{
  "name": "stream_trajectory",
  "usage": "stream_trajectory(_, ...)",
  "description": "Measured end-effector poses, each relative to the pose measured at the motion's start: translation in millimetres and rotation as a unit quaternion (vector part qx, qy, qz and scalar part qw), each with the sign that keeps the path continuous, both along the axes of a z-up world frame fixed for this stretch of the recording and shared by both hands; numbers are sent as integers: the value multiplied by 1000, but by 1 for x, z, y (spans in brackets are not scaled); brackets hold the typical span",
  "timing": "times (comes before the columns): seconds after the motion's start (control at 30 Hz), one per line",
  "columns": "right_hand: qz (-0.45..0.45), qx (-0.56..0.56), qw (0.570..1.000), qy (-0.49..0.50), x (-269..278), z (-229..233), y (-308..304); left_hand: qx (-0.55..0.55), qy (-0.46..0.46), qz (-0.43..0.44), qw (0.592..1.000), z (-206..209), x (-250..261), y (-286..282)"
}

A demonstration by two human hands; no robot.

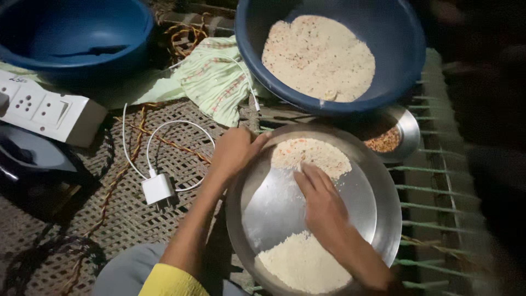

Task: The person sits on a woven mat and uses both hands to sift through a mixture of grains on a metal tray, picking out small pieces and placing them into a small bowl. The task continues throughout the clip with repetitive hand motions.

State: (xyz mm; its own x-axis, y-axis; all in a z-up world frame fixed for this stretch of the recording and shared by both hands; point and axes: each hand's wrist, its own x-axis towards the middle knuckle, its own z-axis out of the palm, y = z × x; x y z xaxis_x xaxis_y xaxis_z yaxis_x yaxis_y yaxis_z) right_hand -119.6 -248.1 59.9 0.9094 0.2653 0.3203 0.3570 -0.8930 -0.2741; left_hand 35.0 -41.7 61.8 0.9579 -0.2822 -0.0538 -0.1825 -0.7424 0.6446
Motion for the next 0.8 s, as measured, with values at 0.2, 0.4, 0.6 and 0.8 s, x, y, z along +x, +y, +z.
stream_trajectory(0.2,25,50,994,91,5,18,-27,-61,-57,22,996,-15,0,-14)
stream_trajectory(0.4,-133,55,988,53,8,28,-52,-117,-42,60,990,-22,5,-12)
stream_trajectory(0.6,-171,119,945,253,9,32,-59,-111,-68,73,989,-19,-2,-11)
stream_trajectory(0.8,-120,91,959,240,11,47,-35,-108,-90,91,986,-13,-4,-13)
